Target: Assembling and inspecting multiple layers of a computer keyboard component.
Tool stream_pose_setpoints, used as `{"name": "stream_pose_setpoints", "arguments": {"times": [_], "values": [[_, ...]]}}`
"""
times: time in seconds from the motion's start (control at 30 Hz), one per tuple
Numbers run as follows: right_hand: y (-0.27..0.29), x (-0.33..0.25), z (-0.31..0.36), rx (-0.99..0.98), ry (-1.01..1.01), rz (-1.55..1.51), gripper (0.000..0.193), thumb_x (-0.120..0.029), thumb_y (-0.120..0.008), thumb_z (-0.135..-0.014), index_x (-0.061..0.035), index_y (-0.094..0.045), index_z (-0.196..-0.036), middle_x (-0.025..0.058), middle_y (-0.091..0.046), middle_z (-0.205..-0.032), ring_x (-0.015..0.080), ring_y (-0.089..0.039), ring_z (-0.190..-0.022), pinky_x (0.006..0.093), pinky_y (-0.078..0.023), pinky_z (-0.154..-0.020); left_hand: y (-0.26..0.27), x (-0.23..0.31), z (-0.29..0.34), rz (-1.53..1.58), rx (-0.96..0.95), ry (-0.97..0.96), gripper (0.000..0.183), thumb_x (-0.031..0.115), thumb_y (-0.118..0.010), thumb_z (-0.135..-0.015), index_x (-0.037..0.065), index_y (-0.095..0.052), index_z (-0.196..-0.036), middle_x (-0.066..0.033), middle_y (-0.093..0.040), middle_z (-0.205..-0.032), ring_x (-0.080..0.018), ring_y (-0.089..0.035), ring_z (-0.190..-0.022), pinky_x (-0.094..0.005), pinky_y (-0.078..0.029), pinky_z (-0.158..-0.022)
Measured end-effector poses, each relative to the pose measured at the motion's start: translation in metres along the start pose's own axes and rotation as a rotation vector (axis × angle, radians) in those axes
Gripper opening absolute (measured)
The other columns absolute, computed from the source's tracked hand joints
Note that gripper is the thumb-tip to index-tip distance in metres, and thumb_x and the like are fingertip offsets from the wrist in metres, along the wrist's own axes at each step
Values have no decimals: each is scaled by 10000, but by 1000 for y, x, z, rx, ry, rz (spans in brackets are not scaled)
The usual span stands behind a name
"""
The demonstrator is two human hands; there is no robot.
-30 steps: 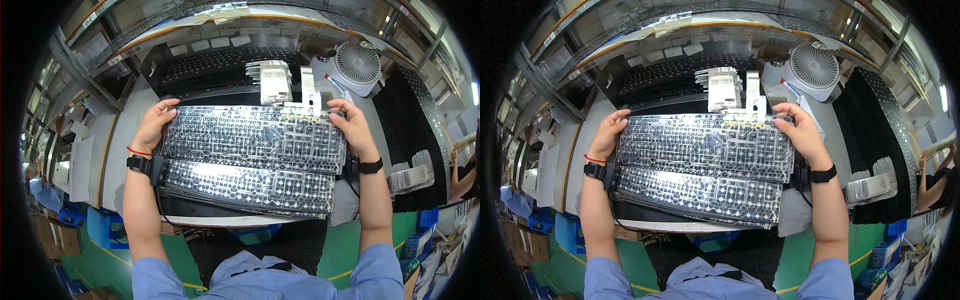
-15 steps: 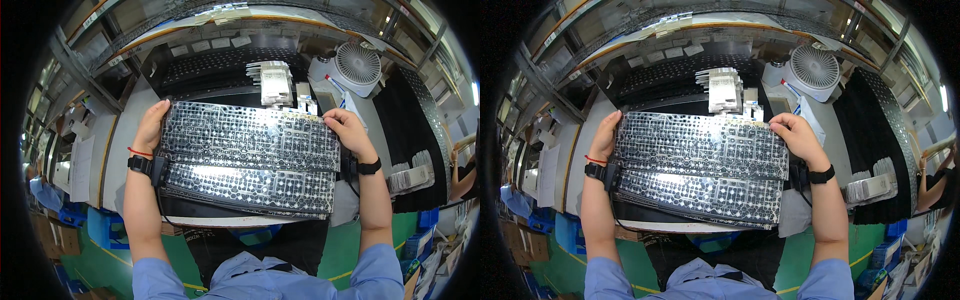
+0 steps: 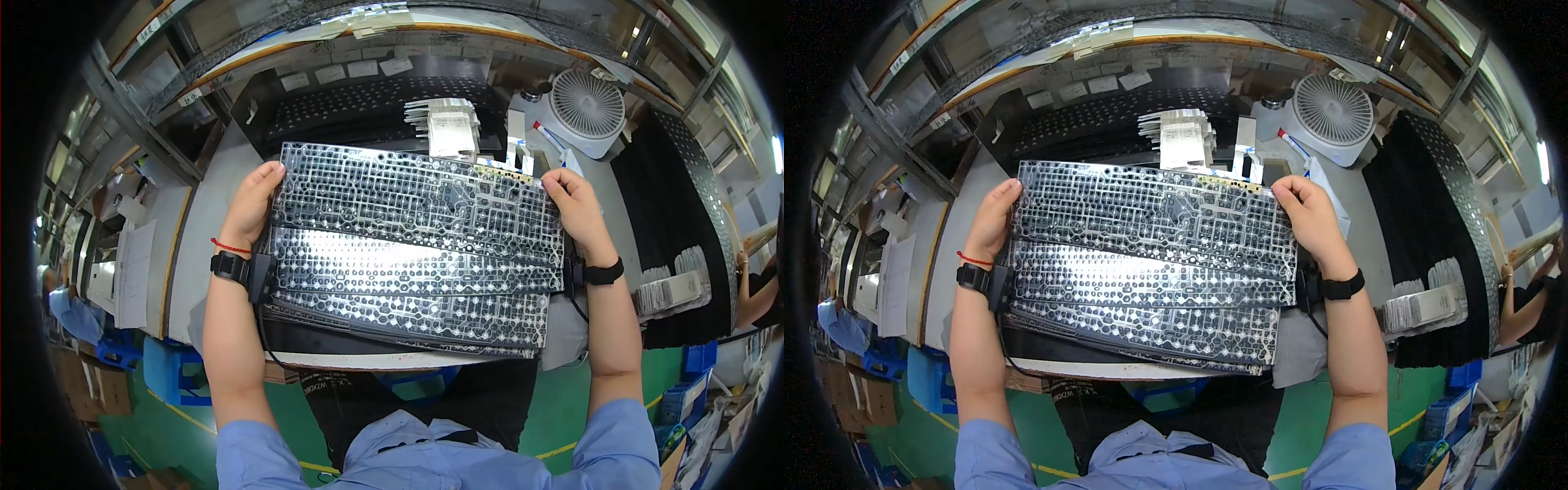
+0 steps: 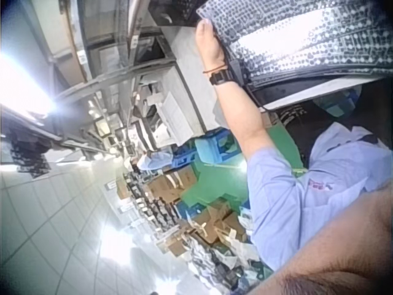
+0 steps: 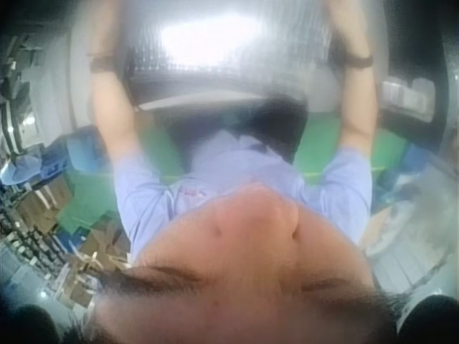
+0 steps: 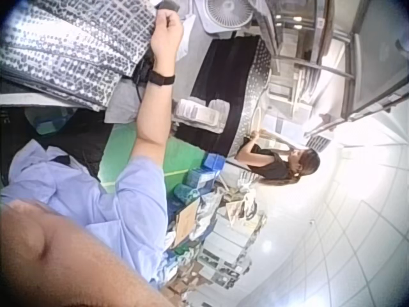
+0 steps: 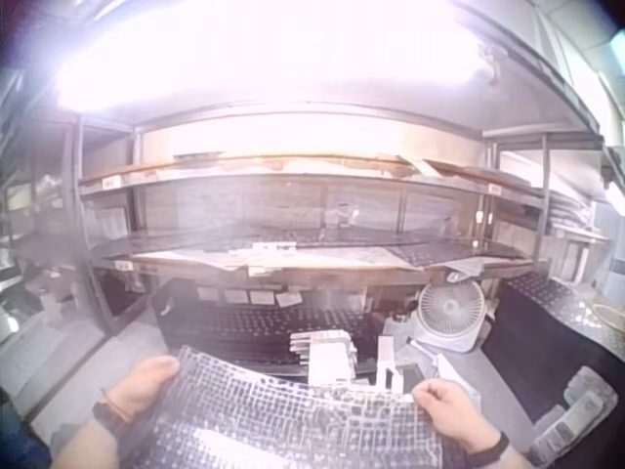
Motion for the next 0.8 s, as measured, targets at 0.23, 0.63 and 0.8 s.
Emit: {"name": "stream_pose_setpoints", "arguments": {"times": [0.23,0.63,0.8], "values": [[-2,-6,-1,63,-47,-325,172,-168,-559,-1003,-11,-627,-1018,-32,-631,-878,15,-537,-781,188,-422,-713,23,-7,-8,69,83,-97,212,208,-507,-1026,34,-624,-1052,-14,-683,-947,-70,-634,-798,-225,-510,-749],[12,0,-1,173,36,-305,187,-209,-561,-1007,-34,-626,-1010,-46,-606,-705,18,-453,-540,173,-323,-490,43,-8,-11,107,46,-153,221,258,-524,-1023,62,-624,-1047,13,-653,-810,-62,-573,-667,-190,-420,-605],[5,-18,5,252,59,-347,217,-248,-536,-1021,-45,-608,-999,-44,-595,-714,12,-452,-538,176,-338,-498,30,-1,-7,156,56,-243,301,359,-485,-1034,92,-624,-1023,3,-648,-777,-73,-588,-650,-183,-390,-558]]}}
Point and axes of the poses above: each hand's wrist, its own z-axis away from the middle knuckle, its own y-axis out of the back of the hand, x = y × z, the point moved 3 cm from there along -z, towards the middle knuckle
